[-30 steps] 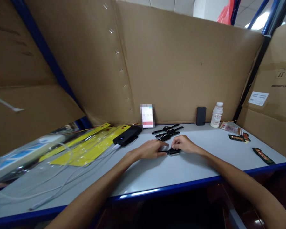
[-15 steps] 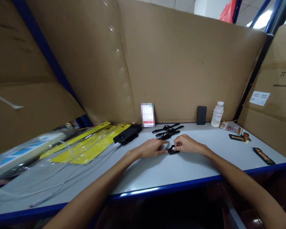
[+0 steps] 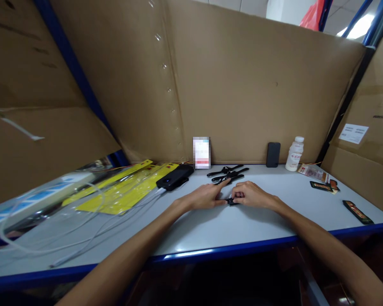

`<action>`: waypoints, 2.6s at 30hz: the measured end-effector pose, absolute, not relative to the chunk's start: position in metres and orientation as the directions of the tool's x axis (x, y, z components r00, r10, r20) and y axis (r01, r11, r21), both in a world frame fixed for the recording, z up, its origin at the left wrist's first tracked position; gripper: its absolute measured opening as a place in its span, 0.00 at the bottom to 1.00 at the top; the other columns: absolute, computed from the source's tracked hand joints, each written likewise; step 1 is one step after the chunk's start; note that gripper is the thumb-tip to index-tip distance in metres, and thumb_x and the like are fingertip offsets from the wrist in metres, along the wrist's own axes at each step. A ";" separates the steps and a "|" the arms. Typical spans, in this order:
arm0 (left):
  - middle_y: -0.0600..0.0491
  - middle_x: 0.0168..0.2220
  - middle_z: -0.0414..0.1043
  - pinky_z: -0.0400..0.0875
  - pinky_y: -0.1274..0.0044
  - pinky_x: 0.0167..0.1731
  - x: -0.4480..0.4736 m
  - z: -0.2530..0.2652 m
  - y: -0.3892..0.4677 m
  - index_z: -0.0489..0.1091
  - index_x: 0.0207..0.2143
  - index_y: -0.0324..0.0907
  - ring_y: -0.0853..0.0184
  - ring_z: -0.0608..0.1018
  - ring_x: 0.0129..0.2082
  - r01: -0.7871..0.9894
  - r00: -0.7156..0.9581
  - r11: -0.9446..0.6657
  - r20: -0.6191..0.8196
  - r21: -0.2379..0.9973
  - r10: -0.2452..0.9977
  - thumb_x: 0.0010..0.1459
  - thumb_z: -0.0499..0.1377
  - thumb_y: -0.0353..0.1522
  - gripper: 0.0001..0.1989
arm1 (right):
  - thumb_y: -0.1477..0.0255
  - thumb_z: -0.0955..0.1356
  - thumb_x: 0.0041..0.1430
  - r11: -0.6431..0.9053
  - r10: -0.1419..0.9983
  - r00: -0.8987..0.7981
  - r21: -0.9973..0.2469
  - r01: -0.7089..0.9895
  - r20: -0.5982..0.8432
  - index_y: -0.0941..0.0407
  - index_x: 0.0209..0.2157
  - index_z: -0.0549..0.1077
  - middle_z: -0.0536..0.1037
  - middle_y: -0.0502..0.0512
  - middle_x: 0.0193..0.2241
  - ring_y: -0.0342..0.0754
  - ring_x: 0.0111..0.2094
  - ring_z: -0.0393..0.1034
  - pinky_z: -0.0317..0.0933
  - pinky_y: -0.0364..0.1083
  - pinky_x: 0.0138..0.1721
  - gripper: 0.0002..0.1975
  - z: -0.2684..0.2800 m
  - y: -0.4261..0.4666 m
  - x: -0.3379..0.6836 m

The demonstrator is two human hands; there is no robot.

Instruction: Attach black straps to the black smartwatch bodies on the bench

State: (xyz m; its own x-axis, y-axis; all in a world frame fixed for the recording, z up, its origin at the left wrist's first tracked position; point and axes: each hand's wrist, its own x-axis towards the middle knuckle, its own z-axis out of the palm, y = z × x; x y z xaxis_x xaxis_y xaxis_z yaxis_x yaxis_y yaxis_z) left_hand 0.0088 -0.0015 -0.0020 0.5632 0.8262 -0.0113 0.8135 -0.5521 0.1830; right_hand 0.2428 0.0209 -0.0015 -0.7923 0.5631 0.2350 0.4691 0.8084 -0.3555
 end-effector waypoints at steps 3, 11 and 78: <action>0.51 0.34 0.77 0.63 0.75 0.33 0.007 -0.009 0.002 0.36 0.74 0.37 0.61 0.77 0.33 0.841 0.521 -0.515 0.008 0.165 0.854 0.63 0.56 0.46 0.47 | 0.79 0.72 0.58 0.804 0.570 -0.787 -0.357 0.476 0.236 0.56 0.33 0.79 0.75 0.49 0.30 0.41 0.30 0.63 0.52 0.42 0.33 0.04 -0.006 0.023 0.242; 0.42 0.37 0.79 0.67 0.70 0.35 0.008 -0.004 0.001 0.58 0.68 0.38 0.51 0.80 0.38 0.901 0.430 -0.426 -0.042 0.083 0.902 0.63 0.54 0.53 0.40 | 0.75 0.72 0.59 0.793 0.590 -0.774 -0.346 0.502 0.229 0.55 0.33 0.79 0.74 0.50 0.30 0.43 0.31 0.63 0.52 0.43 0.33 0.02 -0.005 0.023 0.243; 0.54 0.34 0.75 0.63 0.76 0.36 0.012 -0.013 0.008 0.76 0.52 0.46 0.65 0.73 0.34 0.753 0.577 -0.566 0.075 0.335 0.813 0.58 0.61 0.31 0.19 | 0.79 0.69 0.59 0.606 0.758 -0.586 -0.640 0.472 0.286 0.57 0.33 0.78 0.74 0.46 0.22 0.42 0.27 0.67 0.54 0.40 0.31 0.06 -0.020 0.043 0.231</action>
State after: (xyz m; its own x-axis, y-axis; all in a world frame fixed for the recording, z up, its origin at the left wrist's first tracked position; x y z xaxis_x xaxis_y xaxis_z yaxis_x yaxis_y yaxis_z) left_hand 0.0118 0.0076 -0.0131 0.5774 0.8130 0.0755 0.7531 -0.5660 0.3354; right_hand 0.2312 0.0426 -0.0197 -0.5861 0.7582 0.2857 0.4722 0.6061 -0.6400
